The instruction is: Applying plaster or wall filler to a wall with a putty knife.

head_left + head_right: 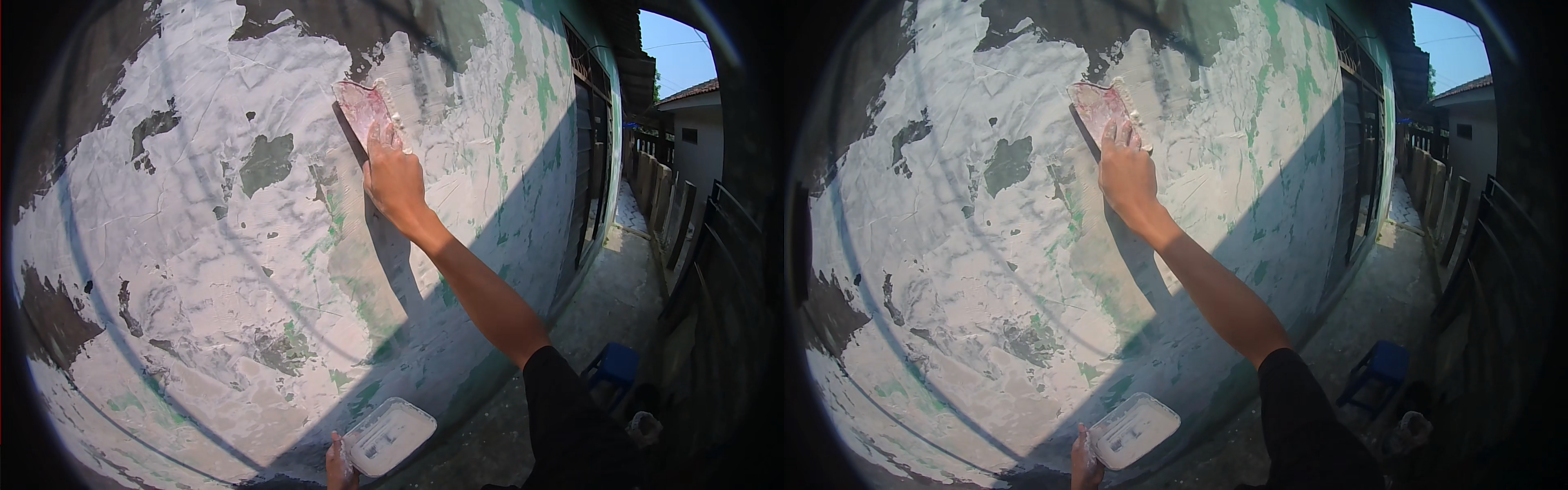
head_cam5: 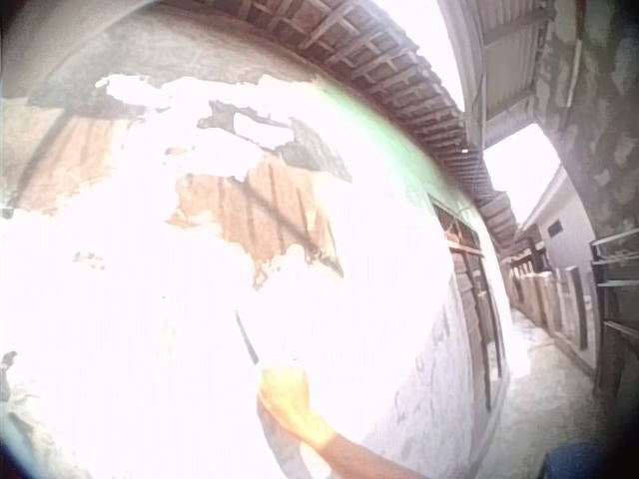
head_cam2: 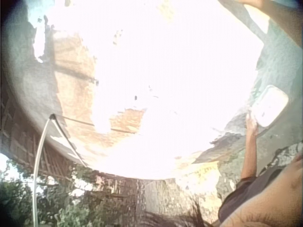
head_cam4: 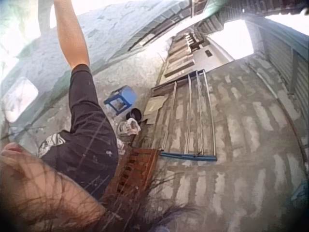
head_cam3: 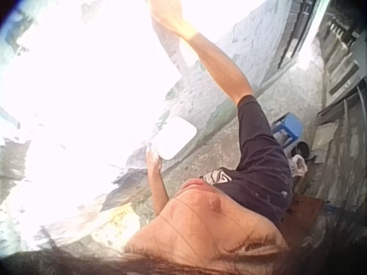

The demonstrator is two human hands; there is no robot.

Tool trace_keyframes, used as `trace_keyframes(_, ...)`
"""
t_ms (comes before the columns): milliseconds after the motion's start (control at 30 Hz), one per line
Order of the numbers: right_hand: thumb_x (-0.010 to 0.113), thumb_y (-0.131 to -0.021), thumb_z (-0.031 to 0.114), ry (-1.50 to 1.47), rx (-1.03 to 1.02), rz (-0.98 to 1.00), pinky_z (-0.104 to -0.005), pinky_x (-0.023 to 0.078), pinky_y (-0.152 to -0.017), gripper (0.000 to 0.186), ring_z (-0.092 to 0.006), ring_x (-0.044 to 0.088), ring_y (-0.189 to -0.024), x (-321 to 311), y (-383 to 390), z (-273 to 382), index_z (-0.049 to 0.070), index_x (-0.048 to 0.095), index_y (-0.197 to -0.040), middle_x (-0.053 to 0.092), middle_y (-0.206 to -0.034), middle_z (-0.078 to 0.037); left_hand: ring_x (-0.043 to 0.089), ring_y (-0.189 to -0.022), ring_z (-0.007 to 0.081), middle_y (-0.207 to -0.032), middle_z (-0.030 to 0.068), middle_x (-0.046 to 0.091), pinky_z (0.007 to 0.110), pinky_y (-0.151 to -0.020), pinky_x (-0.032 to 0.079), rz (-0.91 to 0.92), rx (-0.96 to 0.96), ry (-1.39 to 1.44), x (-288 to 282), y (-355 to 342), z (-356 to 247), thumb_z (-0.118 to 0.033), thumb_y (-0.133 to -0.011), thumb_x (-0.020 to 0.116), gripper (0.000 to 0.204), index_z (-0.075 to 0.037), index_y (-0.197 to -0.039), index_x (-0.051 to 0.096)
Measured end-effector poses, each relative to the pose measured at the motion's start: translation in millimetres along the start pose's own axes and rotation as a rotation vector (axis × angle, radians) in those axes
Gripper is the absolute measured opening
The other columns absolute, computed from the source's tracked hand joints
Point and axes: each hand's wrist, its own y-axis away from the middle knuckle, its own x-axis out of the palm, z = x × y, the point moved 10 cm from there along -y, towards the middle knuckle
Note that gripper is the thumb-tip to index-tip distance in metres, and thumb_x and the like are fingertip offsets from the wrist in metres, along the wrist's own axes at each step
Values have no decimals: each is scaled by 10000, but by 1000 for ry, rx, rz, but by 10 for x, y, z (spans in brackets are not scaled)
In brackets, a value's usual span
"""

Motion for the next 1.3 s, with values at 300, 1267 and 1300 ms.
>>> trace_keyframes(300, 540, -815, 55, -422, 92, -167, -438, 453, -570, 498, -362, 595, -591, -665, 103, -236, -45, 490, -1301, 593, -727, -248, 642, -904, 258, -996, 167, 633, 377, -816, 528, -7, -2, -8, -176, -17, 157, -457, -1006, 371, 568, 78, -1085, 543)
trace_keyframes(1267, 559, -800, 68, -368, -53, 8, -411, 555, -668, 496, -364, 659, -875, -468, -20, 450, -102, 486, -1260, 634, -1034, -270, 641, -915, 262, -1019, 185, 633, 368, -818, 528, 33, -65, -130, 325, 158, 64, -453, -1010, 359, 590, 99, -1112, 541)
trace_keyframes(1300, 555, -810, 65, -544, -12, 96, -422, 547, -644, 480, -372, 671, -786, -483, -9, 352, -100, 489, -1255, 667, -919, -249, 641, -915, 262, -1019, 185, 633, 368, -818, 528, 37, -66, -132, 364, 153, 75, -453, -1010, 359, 590, 99, -1112, 541)
